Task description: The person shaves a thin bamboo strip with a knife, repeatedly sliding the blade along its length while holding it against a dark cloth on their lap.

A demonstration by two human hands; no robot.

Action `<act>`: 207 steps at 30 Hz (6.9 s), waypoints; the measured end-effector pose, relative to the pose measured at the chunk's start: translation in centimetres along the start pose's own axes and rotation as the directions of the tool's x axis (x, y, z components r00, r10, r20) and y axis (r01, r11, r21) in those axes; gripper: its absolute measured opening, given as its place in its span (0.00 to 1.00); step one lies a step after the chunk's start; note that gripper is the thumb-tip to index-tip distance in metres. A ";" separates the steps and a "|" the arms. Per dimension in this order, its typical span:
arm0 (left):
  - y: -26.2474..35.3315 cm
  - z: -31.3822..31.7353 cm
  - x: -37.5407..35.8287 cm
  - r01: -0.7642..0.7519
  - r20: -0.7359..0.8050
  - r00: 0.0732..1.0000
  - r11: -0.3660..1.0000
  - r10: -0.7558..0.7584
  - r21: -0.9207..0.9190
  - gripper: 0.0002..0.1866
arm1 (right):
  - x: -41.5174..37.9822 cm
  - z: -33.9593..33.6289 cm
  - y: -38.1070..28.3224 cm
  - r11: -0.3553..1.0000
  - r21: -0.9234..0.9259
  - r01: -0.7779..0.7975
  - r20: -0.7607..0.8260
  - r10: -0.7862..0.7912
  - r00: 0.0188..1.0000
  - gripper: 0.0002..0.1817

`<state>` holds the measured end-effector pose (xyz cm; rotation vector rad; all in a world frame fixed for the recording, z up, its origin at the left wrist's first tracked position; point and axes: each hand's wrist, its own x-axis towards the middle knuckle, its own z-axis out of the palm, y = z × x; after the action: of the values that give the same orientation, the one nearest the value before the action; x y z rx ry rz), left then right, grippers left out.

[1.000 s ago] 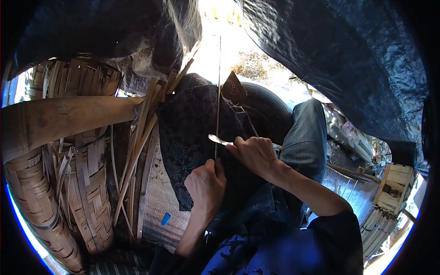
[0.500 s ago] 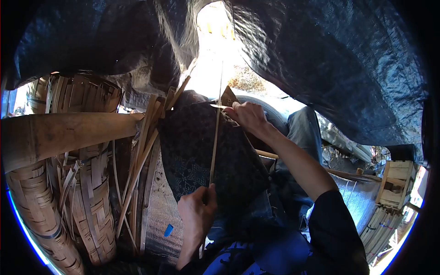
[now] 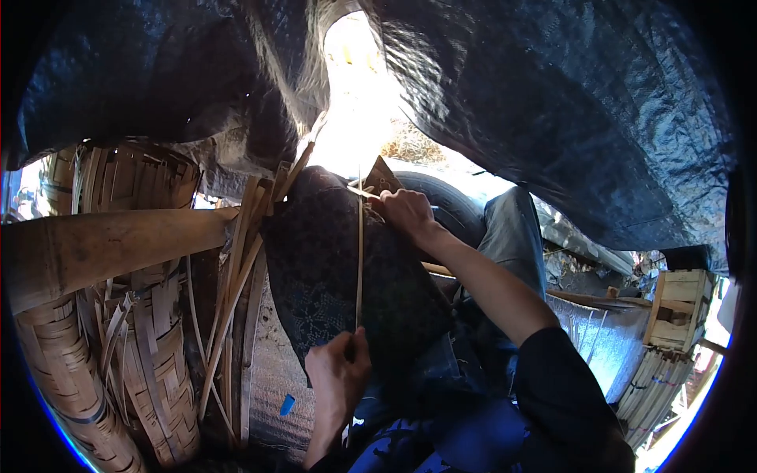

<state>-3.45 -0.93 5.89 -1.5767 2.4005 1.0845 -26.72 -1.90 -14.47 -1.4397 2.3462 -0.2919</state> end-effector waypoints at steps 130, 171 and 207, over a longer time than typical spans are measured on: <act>-2.1 0.4 -1.1 0.240 0.194 0.967 0.848 -0.166 -0.472 0.24 | -8.3 -4.3 -5.0 0.975 0.211 0.070 -0.028 -0.066 0.997 0.26; 0.2 1.8 8.0 0.164 0.231 0.969 0.918 -0.083 -0.360 0.18 | -9.9 -7.7 -4.3 0.864 0.498 0.081 0.078 -0.137 0.987 0.24; -1.0 1.8 5.3 0.236 0.248 0.960 0.860 -0.132 -0.453 0.17 | -9.3 -7.7 -5.5 0.903 0.420 0.093 0.100 -0.148 0.984 0.27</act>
<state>-5.70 -4.27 1.84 -1.6688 1.8853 1.8004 -21.66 3.71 -3.63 -1.3462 1.9420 -0.6662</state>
